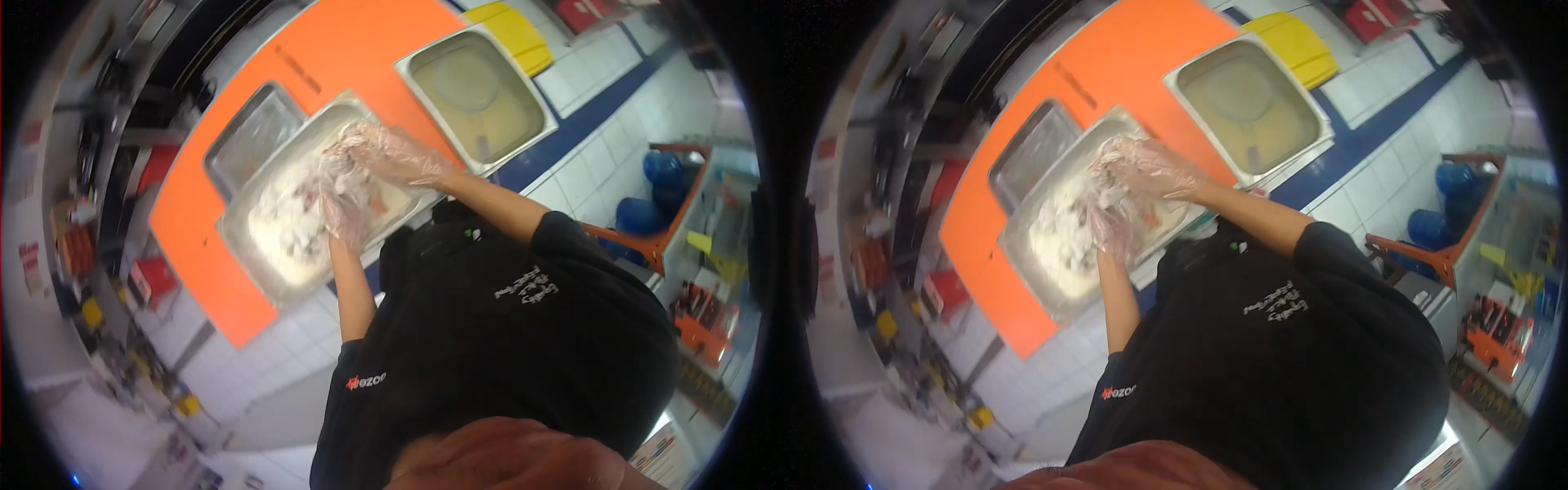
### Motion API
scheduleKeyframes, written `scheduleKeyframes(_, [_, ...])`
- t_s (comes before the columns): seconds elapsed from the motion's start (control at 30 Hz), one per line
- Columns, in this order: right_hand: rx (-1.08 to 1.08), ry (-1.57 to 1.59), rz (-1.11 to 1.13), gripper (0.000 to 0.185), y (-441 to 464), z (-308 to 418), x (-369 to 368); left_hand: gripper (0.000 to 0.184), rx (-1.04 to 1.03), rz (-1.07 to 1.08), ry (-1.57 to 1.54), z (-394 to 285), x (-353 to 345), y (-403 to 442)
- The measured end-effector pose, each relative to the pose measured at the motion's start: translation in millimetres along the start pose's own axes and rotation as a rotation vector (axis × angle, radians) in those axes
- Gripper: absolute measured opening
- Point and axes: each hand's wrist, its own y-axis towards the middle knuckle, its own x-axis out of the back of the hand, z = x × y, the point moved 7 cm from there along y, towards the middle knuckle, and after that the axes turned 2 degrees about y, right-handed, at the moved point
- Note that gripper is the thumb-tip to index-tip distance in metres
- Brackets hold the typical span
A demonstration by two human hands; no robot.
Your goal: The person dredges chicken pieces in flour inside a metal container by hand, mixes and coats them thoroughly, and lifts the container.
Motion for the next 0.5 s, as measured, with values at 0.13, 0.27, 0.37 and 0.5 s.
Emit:
scheduleKeyframes(0.13, [0.237, -0.443, -0.299, 0.033, 14, 38, 90, 0.067, 0.107, 0.118, 0.622, 98, -42, 99])
scheduleKeyframes(0.27, [-0.017, -0.189, -0.402, 0.030, -6, 79, 139, 0.094, 0.050, 0.034, 1.159, 103, -65, 38])
scheduleKeyframes(0.37, [-0.012, -0.182, -0.450, 0.028, -19, 72, 177, 0.094, 0.066, 0.083, 1.033, 121, -39, 59])
scheduleKeyframes(0.5, [-0.169, -0.206, -0.569, 0.023, -42, 18, 228, 0.082, 0.093, 0.246, 0.893, 159, -24, 99])
